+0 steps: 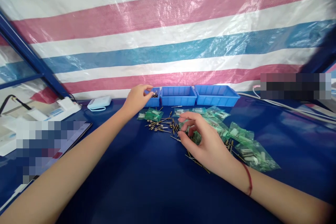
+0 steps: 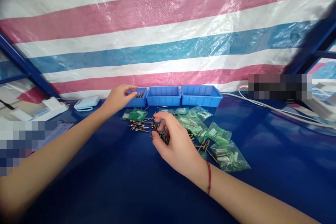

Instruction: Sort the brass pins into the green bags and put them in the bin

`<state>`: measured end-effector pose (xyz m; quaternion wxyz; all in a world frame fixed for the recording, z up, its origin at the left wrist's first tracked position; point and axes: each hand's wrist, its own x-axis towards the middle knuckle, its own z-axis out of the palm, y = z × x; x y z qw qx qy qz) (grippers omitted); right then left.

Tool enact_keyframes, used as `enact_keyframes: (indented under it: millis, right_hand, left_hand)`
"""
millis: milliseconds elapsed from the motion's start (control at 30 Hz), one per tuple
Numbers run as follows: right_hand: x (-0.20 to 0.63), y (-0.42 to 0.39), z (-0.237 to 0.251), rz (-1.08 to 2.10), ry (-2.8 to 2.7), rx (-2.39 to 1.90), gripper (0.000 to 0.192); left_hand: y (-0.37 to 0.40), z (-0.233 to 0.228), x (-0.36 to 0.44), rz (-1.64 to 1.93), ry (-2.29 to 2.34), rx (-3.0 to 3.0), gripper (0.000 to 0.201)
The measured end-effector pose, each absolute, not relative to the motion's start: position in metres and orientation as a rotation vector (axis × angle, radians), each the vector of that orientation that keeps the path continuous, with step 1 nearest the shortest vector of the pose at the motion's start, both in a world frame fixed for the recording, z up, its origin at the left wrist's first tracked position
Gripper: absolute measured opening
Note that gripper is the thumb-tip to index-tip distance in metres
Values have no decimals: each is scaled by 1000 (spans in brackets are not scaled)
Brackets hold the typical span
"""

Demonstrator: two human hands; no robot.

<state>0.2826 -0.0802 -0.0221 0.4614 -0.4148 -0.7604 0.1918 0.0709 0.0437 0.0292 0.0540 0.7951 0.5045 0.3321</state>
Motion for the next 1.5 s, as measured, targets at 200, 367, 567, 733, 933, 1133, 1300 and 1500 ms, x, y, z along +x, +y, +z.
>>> enact_keyframes:
  millis: [200,367,567,733,933,1133,1300,1500]
  right_hand:
    - [283,-82,-23,446,-1947,-1010,32]
    - [282,-83,-23,476,-1974,-1035,28]
    - [281,-83,-24,475,-1993,-1040,28]
    - [280,-83,-23,482,-2002,-1060,25]
    - [280,-84,-22,466,-2032,-1046,21]
    - [280,-84,-23,448,-2037,-1009,21]
    - [281,-81,-25,461,-1991,-1008,16]
    - [282,-83,-22,493,-1971,-969,11]
  left_hand:
    - [-1,20,60,583,1339,2614,24]
    - [-21,16,44,296,1272,2627,17]
    - [-17,2,40,254,1212,2659,18]
    - [-21,-3,44,280,1204,2678,17]
    - [-23,-7,49,326,1217,2635,19]
    - [-25,-1,50,451,1215,2435,19]
    - [-41,8,65,553,1113,1994,24]
    - [-56,18,77,527,1073,1920,19]
